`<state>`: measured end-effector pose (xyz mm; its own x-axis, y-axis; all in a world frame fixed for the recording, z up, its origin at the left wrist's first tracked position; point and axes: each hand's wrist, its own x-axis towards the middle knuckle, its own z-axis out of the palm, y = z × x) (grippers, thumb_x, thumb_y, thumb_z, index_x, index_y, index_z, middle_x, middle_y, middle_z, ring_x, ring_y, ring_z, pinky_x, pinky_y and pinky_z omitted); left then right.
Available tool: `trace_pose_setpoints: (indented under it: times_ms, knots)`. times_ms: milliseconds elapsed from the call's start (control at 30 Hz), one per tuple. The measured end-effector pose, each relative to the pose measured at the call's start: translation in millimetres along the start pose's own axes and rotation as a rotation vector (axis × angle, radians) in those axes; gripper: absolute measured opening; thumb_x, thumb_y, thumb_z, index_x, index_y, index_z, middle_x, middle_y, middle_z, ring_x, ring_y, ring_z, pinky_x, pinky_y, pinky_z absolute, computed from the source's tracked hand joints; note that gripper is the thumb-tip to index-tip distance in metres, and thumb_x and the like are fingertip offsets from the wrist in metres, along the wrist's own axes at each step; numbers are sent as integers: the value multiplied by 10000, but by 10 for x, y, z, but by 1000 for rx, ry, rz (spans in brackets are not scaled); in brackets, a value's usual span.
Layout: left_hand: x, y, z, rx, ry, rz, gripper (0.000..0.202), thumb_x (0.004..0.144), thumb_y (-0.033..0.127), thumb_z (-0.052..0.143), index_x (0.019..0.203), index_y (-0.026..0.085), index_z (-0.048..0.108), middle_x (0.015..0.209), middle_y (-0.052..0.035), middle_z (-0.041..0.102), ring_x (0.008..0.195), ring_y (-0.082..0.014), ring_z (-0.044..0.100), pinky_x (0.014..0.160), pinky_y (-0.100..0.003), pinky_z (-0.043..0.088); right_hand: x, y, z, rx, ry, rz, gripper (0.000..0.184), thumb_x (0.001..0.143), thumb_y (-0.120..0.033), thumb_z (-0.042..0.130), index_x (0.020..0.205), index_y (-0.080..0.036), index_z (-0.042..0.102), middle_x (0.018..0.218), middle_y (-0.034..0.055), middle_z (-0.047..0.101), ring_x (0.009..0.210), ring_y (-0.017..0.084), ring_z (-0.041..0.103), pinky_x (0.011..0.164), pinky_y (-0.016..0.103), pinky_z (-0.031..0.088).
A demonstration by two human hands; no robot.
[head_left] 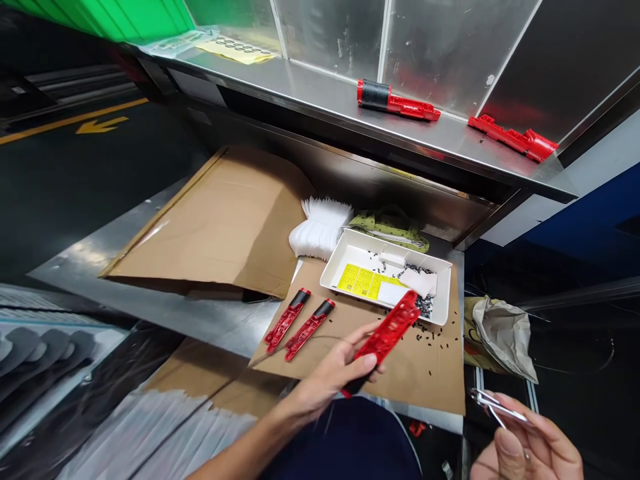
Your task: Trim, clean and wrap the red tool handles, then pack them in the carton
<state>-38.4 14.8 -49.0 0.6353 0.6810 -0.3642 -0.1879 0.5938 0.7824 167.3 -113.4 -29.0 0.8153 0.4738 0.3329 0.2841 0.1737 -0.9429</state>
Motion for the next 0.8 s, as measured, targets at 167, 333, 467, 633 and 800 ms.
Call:
trace_pose_setpoints:
  times_ms: [167,333,467,633,800]
  knots:
    - [-1,-569,-949,1056,251,64,564,820,273,616,1376,207,546,1457,-97,556,1343,-289,498,1130,-429,377,-73,37,144,73,5,-116,305,748,-212,821,974,-130,633,830,61,757,676,182,731,589,256,595]
    - [271,-885,-1098,1249,384,61,556,836,212,544,1389,152,529,1438,-181,549,1357,-363,458,1124,-530,326,-177,103,219,108,-26,-109,311,742,-177,814,1006,-127,658,853,64,758,720,195,744,620,267,606]
    - [601,-976,-678,1326,360,138,567,901,388,542,1427,183,491,1465,-172,510,1389,-339,396,1162,-486,237,-231,110,203,127,-75,-63,293,742,-163,809,994,-133,662,862,72,764,741,201,749,620,261,607]
    - [994,-1112,-239,1284,282,106,734,778,383,715,1392,44,499,1267,-279,609,1246,-425,495,1092,-539,277,-279,142,140,115,-161,136,335,815,-233,750,1114,-145,627,978,102,771,873,208,747,740,290,605]
    - [944,-877,-180,1008,235,108,462,825,338,645,1224,109,602,1134,-195,676,1158,-367,566,1053,-533,326,-291,271,38,224,-116,221,416,831,-331,741,1187,-158,613,1014,101,768,943,212,733,793,297,584]
